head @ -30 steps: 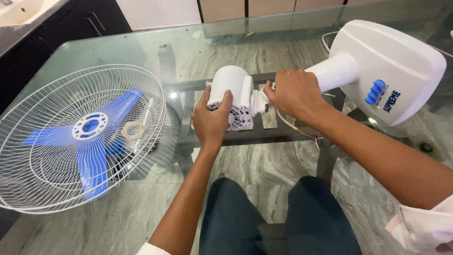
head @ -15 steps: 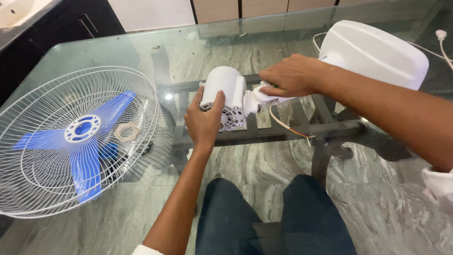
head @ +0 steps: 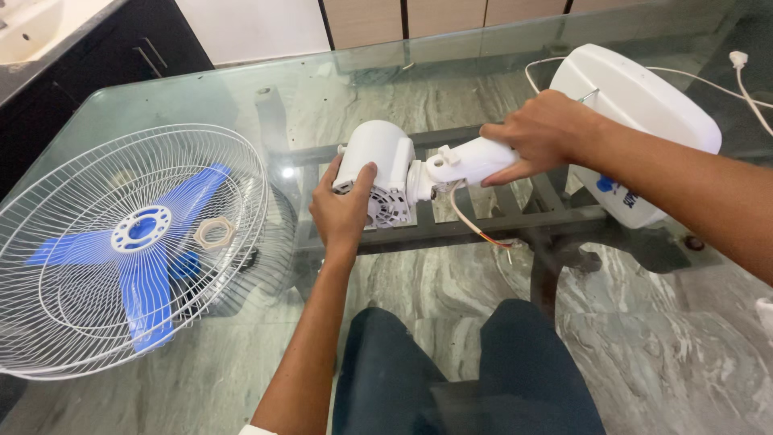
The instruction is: The person assembles a table fan by inserting a screw into the motor housing and tightening it with a screwdriver. They then attach the motor to the fan neck and secure it with additional screws, aligning the components on a glass table.
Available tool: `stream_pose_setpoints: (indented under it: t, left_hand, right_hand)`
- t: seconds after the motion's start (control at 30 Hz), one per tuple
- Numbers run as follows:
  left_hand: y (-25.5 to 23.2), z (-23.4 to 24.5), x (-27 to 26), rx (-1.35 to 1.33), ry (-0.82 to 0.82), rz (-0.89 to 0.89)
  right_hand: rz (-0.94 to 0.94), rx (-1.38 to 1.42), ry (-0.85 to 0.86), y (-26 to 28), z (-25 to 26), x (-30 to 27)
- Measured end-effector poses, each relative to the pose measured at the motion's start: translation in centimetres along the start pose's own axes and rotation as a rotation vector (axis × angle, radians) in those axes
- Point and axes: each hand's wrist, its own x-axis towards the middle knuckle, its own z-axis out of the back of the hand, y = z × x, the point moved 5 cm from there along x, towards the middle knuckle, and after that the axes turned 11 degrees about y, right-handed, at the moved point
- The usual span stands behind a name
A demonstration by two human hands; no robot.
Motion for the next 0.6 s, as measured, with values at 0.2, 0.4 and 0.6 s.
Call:
stream_pose_setpoints:
  t: [0.2,0.4,0.6]
  left_hand:
    - [-0.16,0.17,-0.42,0.01,-0.051,-0.009]
    - [0.33,0.09,-0.35,0.027,-0.068,-0.024]
    - [0.5,0.27,-0.58,0.054,-0.053,-0.003]
  right_hand:
    - [-0.015,0.039,-0.045,0.43,0.08,-0.66]
    - [-0.051,0.021,0.002,0.67,0.15,-1.0]
    - [-0.087,0.129,0.066,0.62,0.49,-0.62]
